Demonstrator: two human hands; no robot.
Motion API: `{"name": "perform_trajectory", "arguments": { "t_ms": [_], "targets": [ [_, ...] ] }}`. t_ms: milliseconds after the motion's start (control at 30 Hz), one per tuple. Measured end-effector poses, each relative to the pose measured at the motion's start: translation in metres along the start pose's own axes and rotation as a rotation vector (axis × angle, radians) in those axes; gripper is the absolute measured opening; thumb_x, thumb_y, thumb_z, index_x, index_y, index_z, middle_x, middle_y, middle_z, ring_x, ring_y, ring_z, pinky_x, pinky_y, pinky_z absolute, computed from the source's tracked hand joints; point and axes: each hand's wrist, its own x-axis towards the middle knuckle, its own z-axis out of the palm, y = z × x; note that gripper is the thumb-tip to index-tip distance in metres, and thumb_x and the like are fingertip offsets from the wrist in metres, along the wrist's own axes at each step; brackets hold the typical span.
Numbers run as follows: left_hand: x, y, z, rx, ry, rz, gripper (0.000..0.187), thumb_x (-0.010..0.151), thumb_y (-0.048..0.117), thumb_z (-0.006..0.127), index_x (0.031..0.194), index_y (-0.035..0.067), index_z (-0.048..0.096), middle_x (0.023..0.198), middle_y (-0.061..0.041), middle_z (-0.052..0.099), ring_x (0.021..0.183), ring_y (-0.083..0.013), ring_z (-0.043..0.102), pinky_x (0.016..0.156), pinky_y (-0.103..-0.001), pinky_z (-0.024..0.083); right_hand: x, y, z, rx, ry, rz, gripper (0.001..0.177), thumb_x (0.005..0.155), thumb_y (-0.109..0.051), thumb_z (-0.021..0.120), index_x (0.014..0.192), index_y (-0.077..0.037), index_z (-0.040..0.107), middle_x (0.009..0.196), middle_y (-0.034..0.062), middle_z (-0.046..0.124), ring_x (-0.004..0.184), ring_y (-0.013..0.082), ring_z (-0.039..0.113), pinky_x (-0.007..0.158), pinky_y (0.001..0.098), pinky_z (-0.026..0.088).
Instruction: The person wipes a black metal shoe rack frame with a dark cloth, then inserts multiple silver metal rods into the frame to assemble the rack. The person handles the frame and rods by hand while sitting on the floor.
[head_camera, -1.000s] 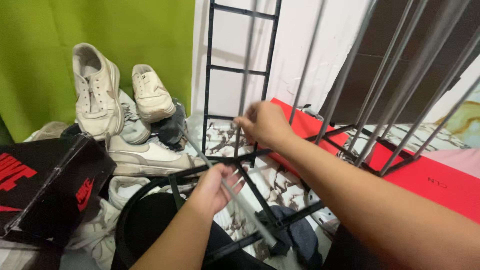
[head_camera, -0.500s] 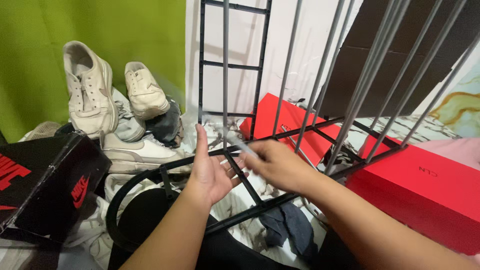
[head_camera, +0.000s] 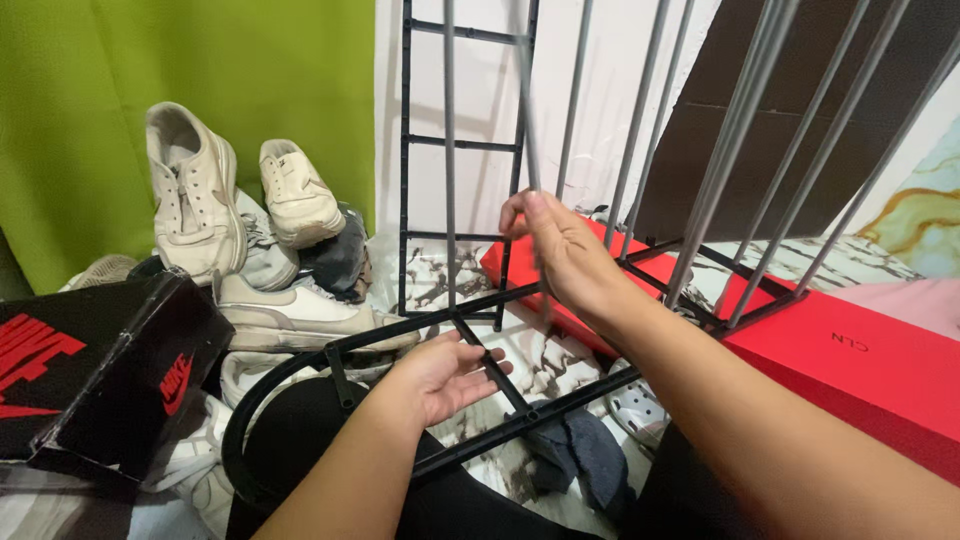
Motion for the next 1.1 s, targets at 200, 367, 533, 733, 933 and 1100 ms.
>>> {"name": "perform_trajectory", "arguments": {
  "t_ms": [200, 367, 533, 733, 933, 1100],
  "targets": [
    [-0.003, -0.002, 0.004, 0.080, -0.111, 0.059, 0.028, 0.100, 0.000, 0.045, 0.128, -0.004, 0.050, 0.122, -0.019, 0.068, 0.110, -0.0344, 0.072, 0.099, -0.050, 0.058, -0.013, 0.020, 0.006, -0.019, 0.004, 0.212, 0.033, 0.109, -0.036, 0.042, 0.102, -0.008, 0.059, 0.075, 0.0020, 0.056, 0.062, 0.0115, 0.056, 0.057, 0.0282, 0.050],
    [0.008, -0.007, -0.003, 0.080, -0.126, 0.071, 0.028, 0.103, 0.005, 0.039, 0.125, -0.005, 0.054, 0.119, -0.018, 0.069, 0.110, -0.0312, 0.072, 0.097, -0.046, 0.058, -0.021, 0.034, 0.013, 0.019, -0.058, 0.253, 0.036, 0.110, -0.035, 0.043, 0.100, -0.005, 0.060, 0.075, 0.0042, 0.064, 0.066, 0.0105, 0.062, 0.061, 0.0265, 0.054],
    [0.009, -0.008, -0.004, 0.130, -0.106, 0.103, 0.028, 0.104, 0.004, 0.037, 0.123, -0.005, 0.055, 0.116, -0.018, 0.070, 0.108, -0.0308, 0.073, 0.096, -0.046, 0.059, -0.027, 0.032, 0.017, -0.087, -0.077, 0.214, 0.030, 0.105, -0.032, 0.050, 0.100, -0.005, 0.062, 0.077, 0.0035, 0.068, 0.066, 0.0113, 0.067, 0.062, 0.0277, 0.058],
    [0.006, -0.011, 0.006, 0.110, -0.097, 0.137, 0.031, 0.100, -0.002, 0.038, 0.121, -0.004, 0.061, 0.110, -0.020, 0.069, 0.099, -0.0337, 0.073, 0.091, -0.048, 0.062, -0.023, 0.012, 0.022, -0.345, -0.096, 0.206, 0.027, 0.098, -0.028, 0.063, 0.093, -0.002, 0.070, 0.069, 0.0052, 0.072, 0.061, 0.0111, 0.071, 0.057, 0.0284, 0.058],
    [0.018, -0.012, 0.013, 0.093, -0.041, 0.170, 0.030, 0.100, -0.002, 0.040, 0.117, -0.005, 0.064, 0.103, -0.019, 0.070, 0.093, -0.0342, 0.072, 0.084, -0.048, 0.064, -0.032, 0.005, 0.031, -0.439, 0.075, 0.204, 0.026, 0.098, -0.027, 0.063, 0.091, -0.003, 0.070, 0.066, 0.0067, 0.072, 0.056, 0.0123, 0.072, 0.053, 0.0302, 0.055],
    [0.024, -0.023, 0.021, 0.010, -0.007, 0.125, 0.030, 0.102, 0.000, 0.039, 0.122, -0.004, 0.061, 0.106, -0.021, 0.066, 0.091, -0.0353, 0.070, 0.084, -0.049, 0.063, -0.039, 0.018, 0.032, -0.441, 0.142, 0.261, 0.028, 0.099, -0.027, 0.064, 0.090, -0.001, 0.068, 0.068, 0.0093, 0.073, 0.058, 0.0151, 0.073, 0.055, 0.0323, 0.056]
  ]
}}
